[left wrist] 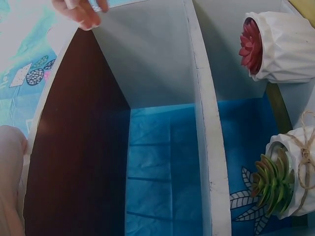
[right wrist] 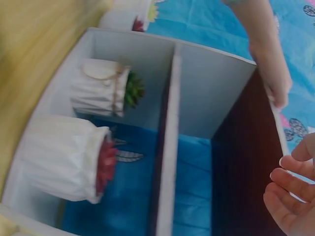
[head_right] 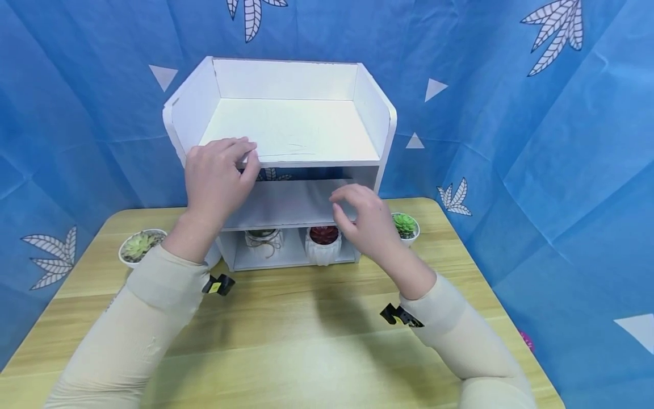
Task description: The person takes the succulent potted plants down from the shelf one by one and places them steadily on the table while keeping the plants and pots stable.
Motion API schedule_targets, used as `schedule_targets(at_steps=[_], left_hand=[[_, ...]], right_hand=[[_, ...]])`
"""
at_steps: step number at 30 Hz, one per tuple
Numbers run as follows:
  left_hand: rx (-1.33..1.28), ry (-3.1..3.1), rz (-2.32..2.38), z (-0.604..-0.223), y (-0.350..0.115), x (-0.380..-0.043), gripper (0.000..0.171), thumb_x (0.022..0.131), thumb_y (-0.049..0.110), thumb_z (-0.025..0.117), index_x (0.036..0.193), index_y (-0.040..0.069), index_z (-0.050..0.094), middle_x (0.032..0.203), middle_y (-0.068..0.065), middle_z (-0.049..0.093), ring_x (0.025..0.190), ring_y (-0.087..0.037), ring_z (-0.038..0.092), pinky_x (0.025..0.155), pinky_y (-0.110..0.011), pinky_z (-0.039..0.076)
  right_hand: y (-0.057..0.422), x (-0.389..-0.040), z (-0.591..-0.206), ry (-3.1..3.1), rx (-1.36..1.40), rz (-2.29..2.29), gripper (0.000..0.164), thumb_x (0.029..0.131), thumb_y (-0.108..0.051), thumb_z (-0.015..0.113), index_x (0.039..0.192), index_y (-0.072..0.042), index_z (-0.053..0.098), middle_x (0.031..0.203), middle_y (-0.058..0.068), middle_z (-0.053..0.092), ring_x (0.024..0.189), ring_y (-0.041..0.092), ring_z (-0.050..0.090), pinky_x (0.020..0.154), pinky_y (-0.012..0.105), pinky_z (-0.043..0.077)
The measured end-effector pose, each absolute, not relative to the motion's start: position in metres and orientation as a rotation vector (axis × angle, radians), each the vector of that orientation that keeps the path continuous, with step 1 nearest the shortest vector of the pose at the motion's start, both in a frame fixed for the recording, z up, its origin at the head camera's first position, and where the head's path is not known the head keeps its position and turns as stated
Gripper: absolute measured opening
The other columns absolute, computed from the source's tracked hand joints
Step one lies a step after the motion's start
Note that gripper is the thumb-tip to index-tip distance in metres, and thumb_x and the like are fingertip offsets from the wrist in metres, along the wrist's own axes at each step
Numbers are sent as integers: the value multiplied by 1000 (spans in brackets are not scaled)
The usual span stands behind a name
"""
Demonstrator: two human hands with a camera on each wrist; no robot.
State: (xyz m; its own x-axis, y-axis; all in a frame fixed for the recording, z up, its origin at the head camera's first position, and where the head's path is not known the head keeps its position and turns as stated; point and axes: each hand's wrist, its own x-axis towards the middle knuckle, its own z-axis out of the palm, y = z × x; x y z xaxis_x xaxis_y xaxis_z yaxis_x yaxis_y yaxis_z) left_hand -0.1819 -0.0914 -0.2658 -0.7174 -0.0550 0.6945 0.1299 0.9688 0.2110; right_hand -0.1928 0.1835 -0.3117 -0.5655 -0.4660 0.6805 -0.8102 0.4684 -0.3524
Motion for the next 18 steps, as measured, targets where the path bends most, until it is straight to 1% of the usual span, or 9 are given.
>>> schedule_targets(at_steps=[4, 8, 18], left_hand=[[-48, -2351, -315, -266, -91, -182, 45, 100, 40, 44, 121, 14, 74, 126, -6, 69, 119, -26, 63, 98, -47, 47], [-49, -2349, -319, -266, -91, -183, 45, 100, 40, 45, 120, 14, 74, 126, -5, 69, 119, -26, 63, 97, -46, 47], [-45, -2350, -321, -265, -92, -184, 44, 100, 40, 45, 121, 14, 74, 126, -5, 69, 119, -26, 63, 97, -46, 47]], right_hand=[[186, -192, -322, -2270, 1049, 906, 13, 95, -8, 64, 104, -3, 72, 112, 10, 71, 108, 27, 65, 92, 46, 52], [186, -192, -329, -2299, 1047, 898, 14, 96, -9, 63, 105, -4, 72, 113, 10, 71, 108, 27, 65, 93, 47, 52], [185, -193, -343, -2342, 1055, 914, 15, 95, -8, 63, 106, -2, 71, 112, 10, 70, 108, 28, 64, 94, 47, 51]])
